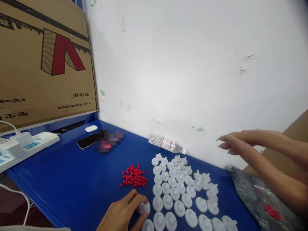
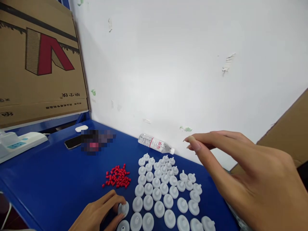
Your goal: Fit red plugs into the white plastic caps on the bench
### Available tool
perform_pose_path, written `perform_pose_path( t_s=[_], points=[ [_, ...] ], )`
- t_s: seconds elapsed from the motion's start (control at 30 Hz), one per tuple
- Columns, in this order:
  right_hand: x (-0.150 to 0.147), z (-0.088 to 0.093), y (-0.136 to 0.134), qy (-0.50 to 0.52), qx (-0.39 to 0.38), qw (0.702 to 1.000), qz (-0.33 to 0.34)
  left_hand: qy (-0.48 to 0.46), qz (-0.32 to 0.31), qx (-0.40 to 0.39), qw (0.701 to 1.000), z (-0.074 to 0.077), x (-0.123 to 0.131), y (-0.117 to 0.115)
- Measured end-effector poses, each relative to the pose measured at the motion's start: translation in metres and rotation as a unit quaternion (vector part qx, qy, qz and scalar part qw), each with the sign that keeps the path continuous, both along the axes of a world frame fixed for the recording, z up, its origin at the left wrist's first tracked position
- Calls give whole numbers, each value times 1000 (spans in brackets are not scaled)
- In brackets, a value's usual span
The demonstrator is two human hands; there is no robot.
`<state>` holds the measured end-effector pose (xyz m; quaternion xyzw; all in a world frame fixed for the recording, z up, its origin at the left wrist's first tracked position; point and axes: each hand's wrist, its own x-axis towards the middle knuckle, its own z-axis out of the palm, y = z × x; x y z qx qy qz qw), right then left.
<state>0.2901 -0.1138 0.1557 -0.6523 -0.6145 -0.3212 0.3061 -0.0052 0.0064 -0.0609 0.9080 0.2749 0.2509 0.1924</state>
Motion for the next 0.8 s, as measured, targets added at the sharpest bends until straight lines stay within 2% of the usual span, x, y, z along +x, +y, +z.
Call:
perform_pose_path(
  t_s=[0.07,0.13,0.23,0.3,0.33,0.4,0.5,0.6,0.7,0.8],
  points=[
    [2,0,0,-9,-11,1000,1,-12,-9,-24,1000,-1,5,0],
    [0,0,1,-22,-4,999,29,-36,-5,-40,999,4,8,2],
    [-10,-1,13,-40,8,997,72,-104,18,-83,991,25,13,7],
    [-23,-8,27,-13,-36,993,109,-168,47,-134,975,44,18,14],
    [-30,-13,35,21,-82,988,130,-202,66,-171,962,53,23,19],
    [-44,-29,53,39,-170,970,166,-315,74,-275,905,71,33,28],
    [-58,-54,78,34,-212,956,202,-390,68,-303,867,93,53,39],
    [-61,-67,93,66,-183,960,202,-446,54,-309,839,111,72,46],
    [-56,-66,98,116,-121,969,181,-477,35,-315,820,127,90,52],
    [-50,-63,99,168,-70,970,160,-482,19,-323,814,141,109,56]
  ],
)
